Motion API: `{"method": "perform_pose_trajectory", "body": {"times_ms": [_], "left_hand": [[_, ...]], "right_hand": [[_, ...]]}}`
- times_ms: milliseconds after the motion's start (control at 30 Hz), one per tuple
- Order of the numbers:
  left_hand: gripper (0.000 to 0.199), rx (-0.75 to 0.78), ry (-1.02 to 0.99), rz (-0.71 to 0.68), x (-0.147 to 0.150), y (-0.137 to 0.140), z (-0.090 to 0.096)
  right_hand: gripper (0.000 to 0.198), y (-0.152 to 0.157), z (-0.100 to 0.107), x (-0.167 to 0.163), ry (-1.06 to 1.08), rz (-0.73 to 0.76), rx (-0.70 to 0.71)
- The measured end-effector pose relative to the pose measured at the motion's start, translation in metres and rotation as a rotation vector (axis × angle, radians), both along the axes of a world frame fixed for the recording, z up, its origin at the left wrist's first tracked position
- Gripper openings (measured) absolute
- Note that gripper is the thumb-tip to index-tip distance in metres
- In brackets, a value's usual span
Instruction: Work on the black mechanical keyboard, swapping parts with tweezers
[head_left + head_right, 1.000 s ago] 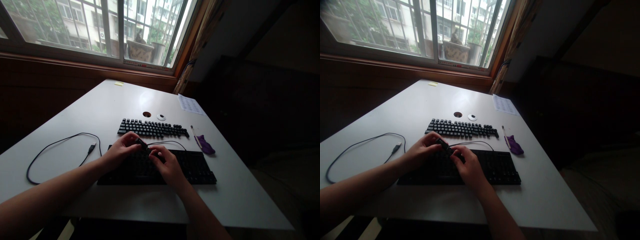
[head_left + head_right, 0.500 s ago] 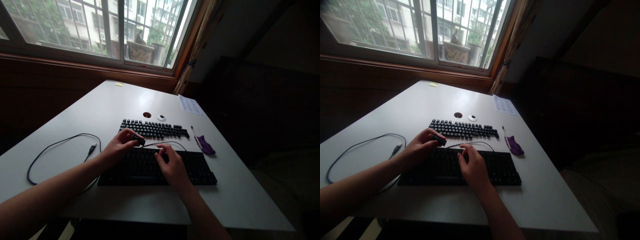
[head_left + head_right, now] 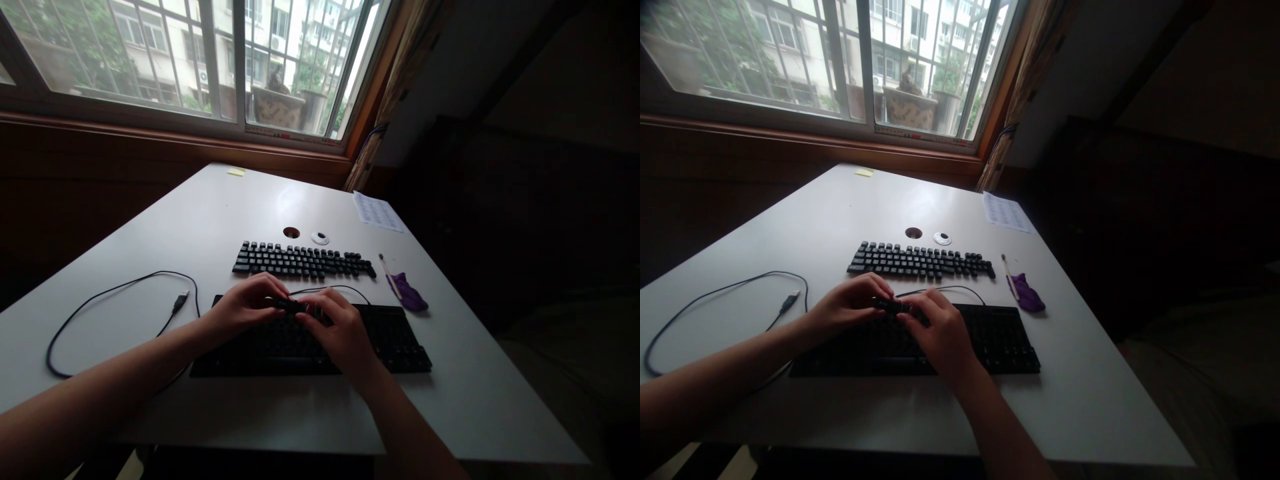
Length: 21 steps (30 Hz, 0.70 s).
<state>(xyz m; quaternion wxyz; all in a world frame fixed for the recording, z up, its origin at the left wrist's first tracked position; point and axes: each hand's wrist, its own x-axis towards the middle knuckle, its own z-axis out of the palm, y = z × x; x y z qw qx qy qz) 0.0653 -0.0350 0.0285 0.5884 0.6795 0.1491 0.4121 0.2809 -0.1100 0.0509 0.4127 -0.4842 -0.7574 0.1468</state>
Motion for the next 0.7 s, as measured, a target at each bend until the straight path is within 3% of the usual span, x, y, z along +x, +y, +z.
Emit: {"method": "perform_pose_trajectory", "body": {"times_ms": [200, 333, 500, 700], "left_hand": [[0.029, 0.129, 0.174, 0.054, 0.0, -0.005, -0.003], [0.026, 0.355, 0.312, 0.122, 0.002, -0.009, -0.001], [0.029, 0.624, 0.467, 0.149, 0.005, -0.009, -0.004], [0.024, 0.719, 0.507, 0.096, 0.006, -0.008, -0.009]], "right_hand": [[0.016, 0.002, 0.003, 0.015, -0.118, -0.015, 0.017], [0.013, 0.025, 0.0, 0.066, -0.251, -0.157, 0.021], [0.012, 0.064, -0.013, 0.129, -0.425, -0.251, -0.12], [0.013, 0.082, -0.022, 0.138, -0.504, -0.24, -0.214]]}}
